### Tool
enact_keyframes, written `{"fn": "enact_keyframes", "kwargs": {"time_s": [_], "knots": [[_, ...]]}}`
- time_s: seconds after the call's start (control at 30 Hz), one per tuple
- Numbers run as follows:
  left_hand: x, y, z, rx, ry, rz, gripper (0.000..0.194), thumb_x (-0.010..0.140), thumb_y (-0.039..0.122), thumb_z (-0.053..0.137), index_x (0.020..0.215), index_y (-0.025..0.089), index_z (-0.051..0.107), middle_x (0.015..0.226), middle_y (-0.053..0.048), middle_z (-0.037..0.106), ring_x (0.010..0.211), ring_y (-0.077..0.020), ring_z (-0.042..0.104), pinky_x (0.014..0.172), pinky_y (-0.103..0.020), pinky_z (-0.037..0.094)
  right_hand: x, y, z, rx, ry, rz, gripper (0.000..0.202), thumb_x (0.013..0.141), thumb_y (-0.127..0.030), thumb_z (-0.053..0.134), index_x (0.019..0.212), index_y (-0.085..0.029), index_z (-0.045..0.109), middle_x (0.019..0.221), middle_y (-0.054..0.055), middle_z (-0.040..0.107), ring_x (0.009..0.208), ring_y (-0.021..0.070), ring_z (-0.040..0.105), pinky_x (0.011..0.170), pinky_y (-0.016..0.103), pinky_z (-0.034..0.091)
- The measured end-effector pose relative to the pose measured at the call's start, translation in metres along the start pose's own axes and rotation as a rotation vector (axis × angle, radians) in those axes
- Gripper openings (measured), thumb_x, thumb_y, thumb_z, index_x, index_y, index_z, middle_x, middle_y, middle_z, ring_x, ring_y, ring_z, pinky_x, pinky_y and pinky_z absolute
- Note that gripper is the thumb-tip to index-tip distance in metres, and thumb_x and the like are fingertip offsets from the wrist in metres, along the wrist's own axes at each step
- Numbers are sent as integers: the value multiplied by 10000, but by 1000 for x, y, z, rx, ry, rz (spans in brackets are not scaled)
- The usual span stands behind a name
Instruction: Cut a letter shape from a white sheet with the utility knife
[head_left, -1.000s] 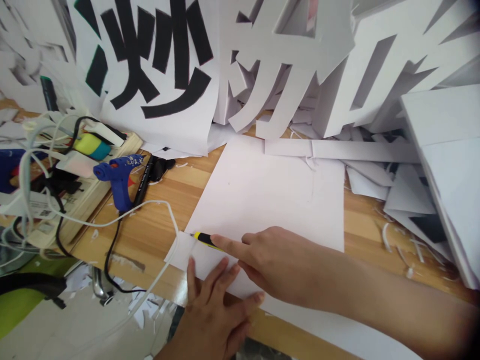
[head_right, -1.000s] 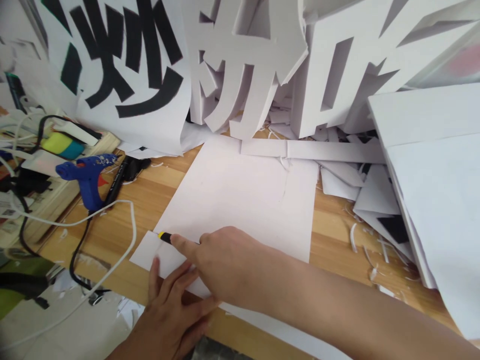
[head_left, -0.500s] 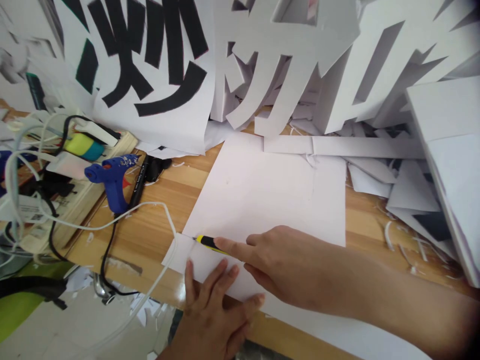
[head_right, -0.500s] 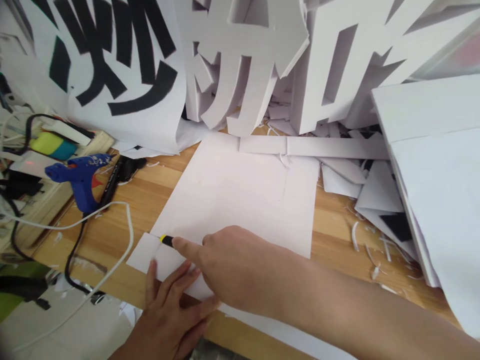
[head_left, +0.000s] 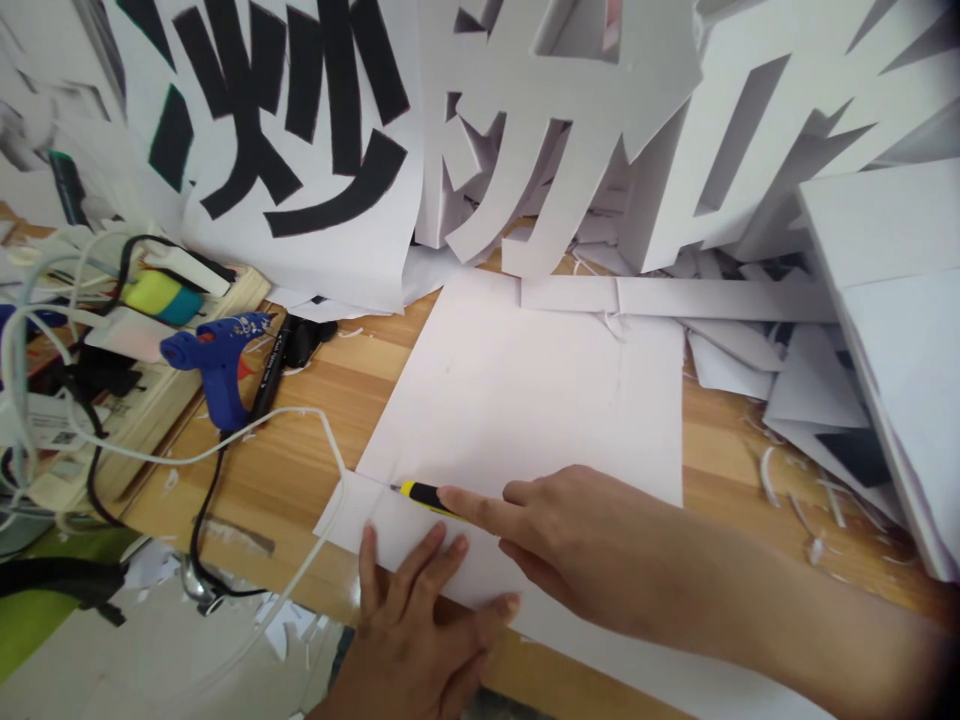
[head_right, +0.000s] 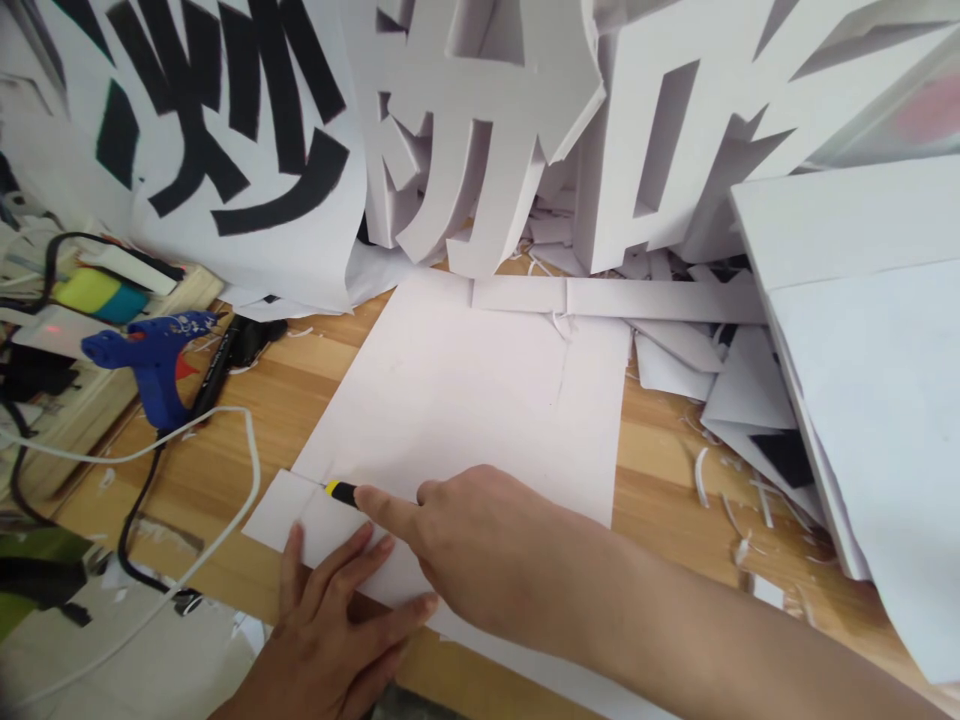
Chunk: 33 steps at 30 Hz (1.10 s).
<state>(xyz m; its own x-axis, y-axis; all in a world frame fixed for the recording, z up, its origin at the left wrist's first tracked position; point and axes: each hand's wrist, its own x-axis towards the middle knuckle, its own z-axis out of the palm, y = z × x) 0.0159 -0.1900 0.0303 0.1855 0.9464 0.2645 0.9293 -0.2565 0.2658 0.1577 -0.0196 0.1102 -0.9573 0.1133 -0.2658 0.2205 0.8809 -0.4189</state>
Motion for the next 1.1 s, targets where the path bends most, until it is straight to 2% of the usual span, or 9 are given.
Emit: {"fn": "enact_keyframes", "kwargs": {"time_s": [0.27,0.6,0.83,1.1], "knots": [[-1,0,1,14,6,-1,385,797,391,551,1173,464,524,1202,-35,496,1164,-264,404,1035,-590,42,-8,4,2,91,37,18,589,866,-169,430,1414,-235,221,792,20,639,626,139,580,524,255,311],[2,0,0,26,31,16,371,791,407,556,1159,452,542,1189,-36,500,1171,-257,386,1042,-578,37,-5,0,5,115,117,20,658,826,-125,432,1425,-181,168,775,18,587,595,131,530,509,250,300],[4,0,-3,35,11,13,340,792,412,554,1130,451,563,1173,-32,499,1144,-251,406,1049,-548,35,-1,-4,17,96,90,11,654,826,-146,433,1423,-158,164,797,34,579,565,127,497,503,260,280],[5,-1,-4,40,8,24,342,795,429,549,1136,443,564,1165,-36,501,1136,-252,404,1050,-544,31,-3,-5,14,128,66,20,628,838,-150,420,1418,-156,179,794,31,583,581,135,513,507,265,282]]}}
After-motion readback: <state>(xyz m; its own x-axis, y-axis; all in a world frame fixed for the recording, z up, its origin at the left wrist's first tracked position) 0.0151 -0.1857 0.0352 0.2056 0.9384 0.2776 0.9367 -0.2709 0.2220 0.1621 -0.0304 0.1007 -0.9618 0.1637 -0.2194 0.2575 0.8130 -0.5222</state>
